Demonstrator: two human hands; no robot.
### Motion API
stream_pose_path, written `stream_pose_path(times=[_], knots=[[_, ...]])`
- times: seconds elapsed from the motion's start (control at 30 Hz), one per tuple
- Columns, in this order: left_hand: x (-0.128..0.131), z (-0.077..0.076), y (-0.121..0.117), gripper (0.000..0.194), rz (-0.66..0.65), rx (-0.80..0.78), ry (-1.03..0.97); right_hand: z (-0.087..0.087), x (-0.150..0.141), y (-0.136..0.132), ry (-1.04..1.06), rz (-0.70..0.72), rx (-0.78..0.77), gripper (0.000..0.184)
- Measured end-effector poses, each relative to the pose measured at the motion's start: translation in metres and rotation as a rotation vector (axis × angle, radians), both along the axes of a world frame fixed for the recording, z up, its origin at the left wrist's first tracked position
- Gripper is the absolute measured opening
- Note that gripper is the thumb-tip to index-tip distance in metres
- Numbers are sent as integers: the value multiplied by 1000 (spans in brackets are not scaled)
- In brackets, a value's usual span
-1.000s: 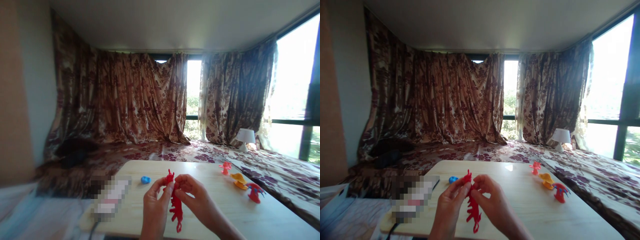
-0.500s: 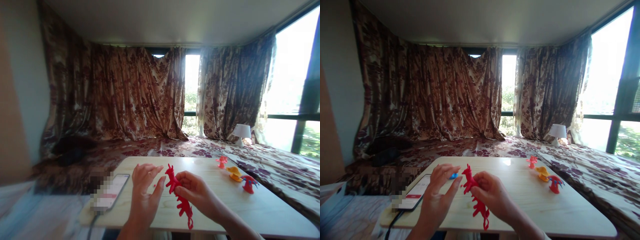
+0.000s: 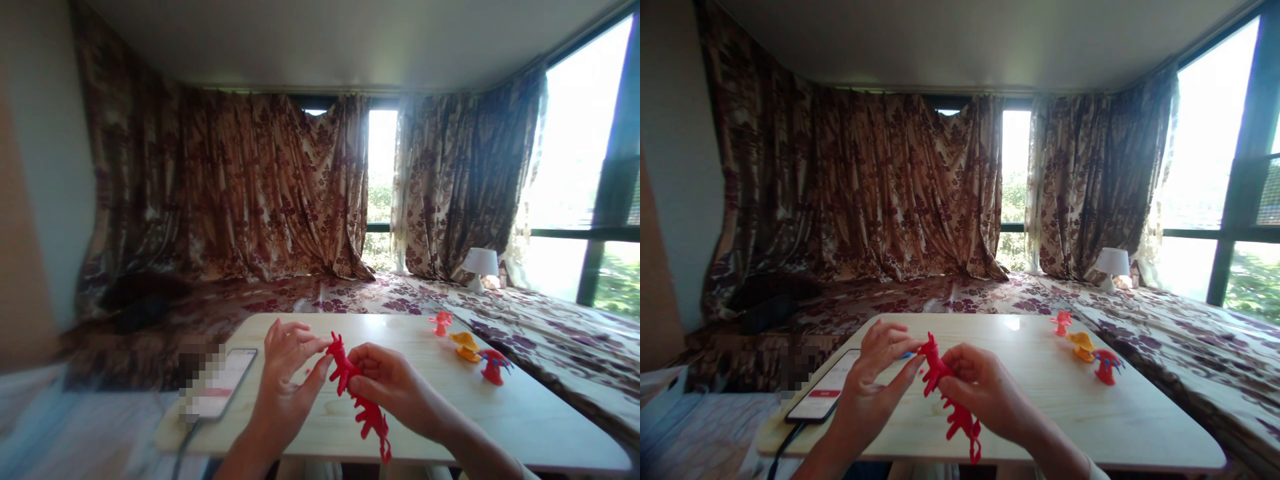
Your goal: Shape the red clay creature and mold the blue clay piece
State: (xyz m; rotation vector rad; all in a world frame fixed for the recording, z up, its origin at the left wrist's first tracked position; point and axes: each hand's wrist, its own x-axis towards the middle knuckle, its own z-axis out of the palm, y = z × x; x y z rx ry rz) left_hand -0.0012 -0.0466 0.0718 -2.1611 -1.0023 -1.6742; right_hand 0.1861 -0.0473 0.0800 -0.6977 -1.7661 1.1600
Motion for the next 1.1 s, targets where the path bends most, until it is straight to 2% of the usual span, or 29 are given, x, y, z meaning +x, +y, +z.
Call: stream_pose_path(times=[0.17, 0.4, 0.5, 0.63, 0.73, 0.83, 0.9, 1.0, 1.1], knots=[[-1, 2, -1, 11, -45, -29, 3, 1, 0, -1, -23, -4, 16, 29], [-7, 10, -3, 10, -185, -144, 25, 2, 2, -4, -91, -15, 72, 20], [-10, 5, -2, 12, -196, -211, -82, -5, 2, -1, -135, -118, 177, 7], [-6, -15, -3, 17, -109, -292, -297, -16, 1, 2, -216, -343, 388, 9], [4, -25, -7, 17, 23, -204, -250, -21, -1, 3, -306, -450, 509, 10], [10, -22, -8, 20, 144, -37, -134, -22, -2, 3, -419, -480, 575, 9], [11, -16, -6, 18, 179, 20, -46, -22, -2, 3, -483, -485, 595, 10], [11, -10, -2, 13, 185, 5, 61, -20, -1, 4, -537, -479, 599, 10], [11, -9, 0, 13, 181, -76, 98, -17, 0, 5, -563, -445, 593, 11]])
